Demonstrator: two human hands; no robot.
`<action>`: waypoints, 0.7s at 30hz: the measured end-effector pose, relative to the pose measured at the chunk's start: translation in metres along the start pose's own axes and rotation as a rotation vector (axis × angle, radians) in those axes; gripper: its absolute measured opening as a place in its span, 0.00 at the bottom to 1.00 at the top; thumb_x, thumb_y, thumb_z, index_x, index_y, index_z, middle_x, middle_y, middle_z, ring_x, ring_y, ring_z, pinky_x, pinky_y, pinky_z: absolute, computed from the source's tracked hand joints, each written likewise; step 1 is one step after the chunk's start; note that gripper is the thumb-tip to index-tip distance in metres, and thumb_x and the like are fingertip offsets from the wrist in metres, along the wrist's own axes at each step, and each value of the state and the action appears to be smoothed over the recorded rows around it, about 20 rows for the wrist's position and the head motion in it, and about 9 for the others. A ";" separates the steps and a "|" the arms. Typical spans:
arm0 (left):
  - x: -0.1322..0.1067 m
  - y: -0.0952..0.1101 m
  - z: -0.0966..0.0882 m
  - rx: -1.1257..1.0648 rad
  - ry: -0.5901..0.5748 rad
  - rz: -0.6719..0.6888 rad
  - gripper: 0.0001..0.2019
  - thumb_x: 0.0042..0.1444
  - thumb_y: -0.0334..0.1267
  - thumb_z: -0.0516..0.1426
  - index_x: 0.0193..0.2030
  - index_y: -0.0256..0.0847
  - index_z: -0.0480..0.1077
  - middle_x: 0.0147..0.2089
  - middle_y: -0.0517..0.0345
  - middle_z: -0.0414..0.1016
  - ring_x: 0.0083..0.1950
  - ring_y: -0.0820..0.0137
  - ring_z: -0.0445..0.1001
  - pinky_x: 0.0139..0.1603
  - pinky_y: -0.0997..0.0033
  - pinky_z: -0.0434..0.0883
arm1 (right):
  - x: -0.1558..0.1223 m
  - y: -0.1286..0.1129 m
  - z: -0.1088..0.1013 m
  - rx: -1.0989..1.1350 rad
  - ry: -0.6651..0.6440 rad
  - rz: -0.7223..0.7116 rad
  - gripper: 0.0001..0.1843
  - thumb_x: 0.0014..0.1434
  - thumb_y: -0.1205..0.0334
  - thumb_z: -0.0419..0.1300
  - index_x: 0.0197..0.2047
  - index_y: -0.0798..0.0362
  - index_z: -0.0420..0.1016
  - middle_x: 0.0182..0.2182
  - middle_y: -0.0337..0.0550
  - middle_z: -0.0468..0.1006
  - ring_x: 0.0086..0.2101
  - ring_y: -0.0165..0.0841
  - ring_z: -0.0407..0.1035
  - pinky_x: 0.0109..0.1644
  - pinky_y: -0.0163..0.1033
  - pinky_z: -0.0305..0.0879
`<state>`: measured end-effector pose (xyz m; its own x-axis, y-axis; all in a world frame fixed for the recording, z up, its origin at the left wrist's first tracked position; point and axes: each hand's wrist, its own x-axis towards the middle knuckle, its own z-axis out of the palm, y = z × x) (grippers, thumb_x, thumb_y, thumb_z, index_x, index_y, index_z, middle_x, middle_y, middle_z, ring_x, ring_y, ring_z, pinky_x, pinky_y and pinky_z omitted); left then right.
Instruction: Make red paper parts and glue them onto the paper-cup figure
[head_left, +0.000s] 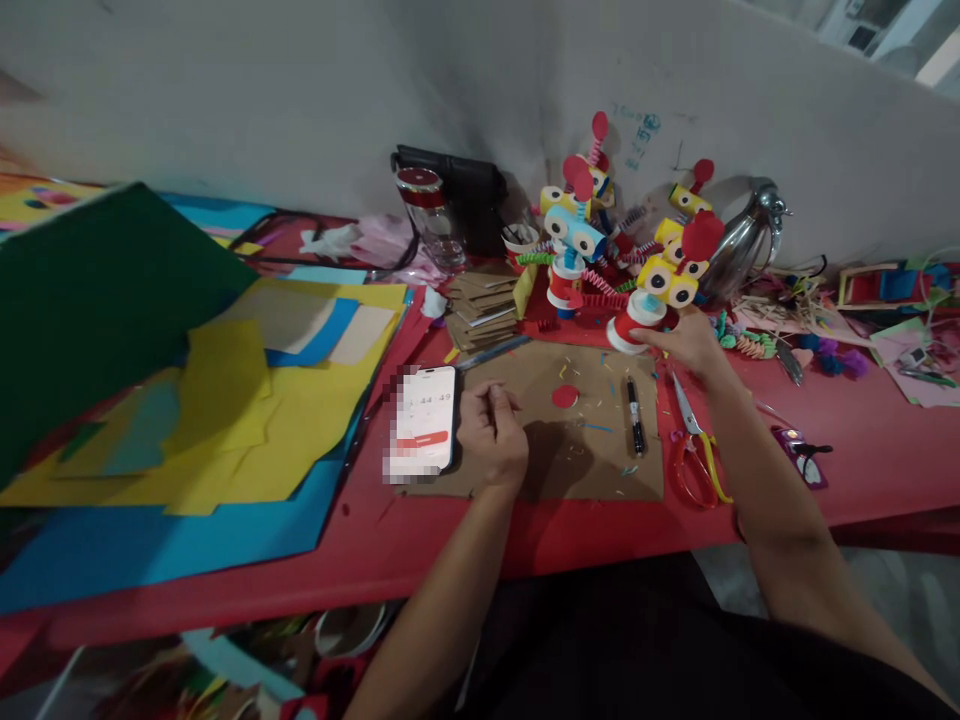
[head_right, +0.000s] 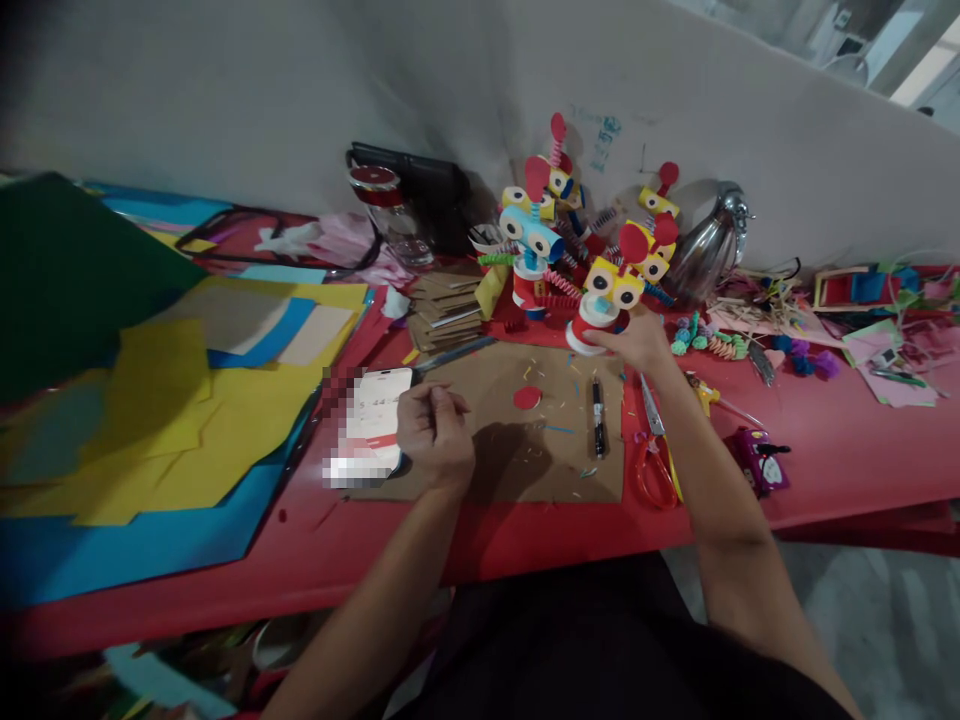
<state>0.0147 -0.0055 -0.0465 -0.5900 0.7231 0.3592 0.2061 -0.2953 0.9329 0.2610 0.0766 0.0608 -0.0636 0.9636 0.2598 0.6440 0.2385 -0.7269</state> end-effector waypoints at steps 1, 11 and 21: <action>0.000 0.000 0.000 -0.008 -0.002 0.001 0.13 0.65 0.48 0.52 0.39 0.41 0.68 0.24 0.65 0.65 0.24 0.75 0.66 0.26 0.74 0.62 | -0.001 0.004 -0.008 -0.014 0.013 0.009 0.31 0.44 0.54 0.75 0.52 0.50 0.78 0.50 0.47 0.83 0.54 0.48 0.74 0.64 0.57 0.64; 0.000 -0.001 0.001 0.011 -0.013 0.011 0.10 0.64 0.45 0.53 0.39 0.41 0.68 0.23 0.66 0.65 0.24 0.74 0.66 0.28 0.73 0.63 | -0.017 0.039 -0.008 -0.168 0.031 0.227 0.28 0.44 0.56 0.74 0.49 0.53 0.78 0.49 0.50 0.83 0.51 0.48 0.76 0.58 0.53 0.69; 0.001 -0.001 0.002 0.021 -0.021 -0.017 0.12 0.64 0.48 0.52 0.38 0.42 0.67 0.23 0.66 0.64 0.24 0.75 0.64 0.26 0.74 0.61 | -0.021 0.047 -0.001 -0.212 0.061 0.234 0.28 0.43 0.54 0.73 0.48 0.52 0.78 0.48 0.51 0.84 0.50 0.52 0.76 0.56 0.56 0.69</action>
<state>0.0156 -0.0031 -0.0473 -0.5771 0.7409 0.3437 0.2126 -0.2700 0.9391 0.2930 0.0673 0.0220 0.1467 0.9786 0.1440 0.7808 -0.0251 -0.6243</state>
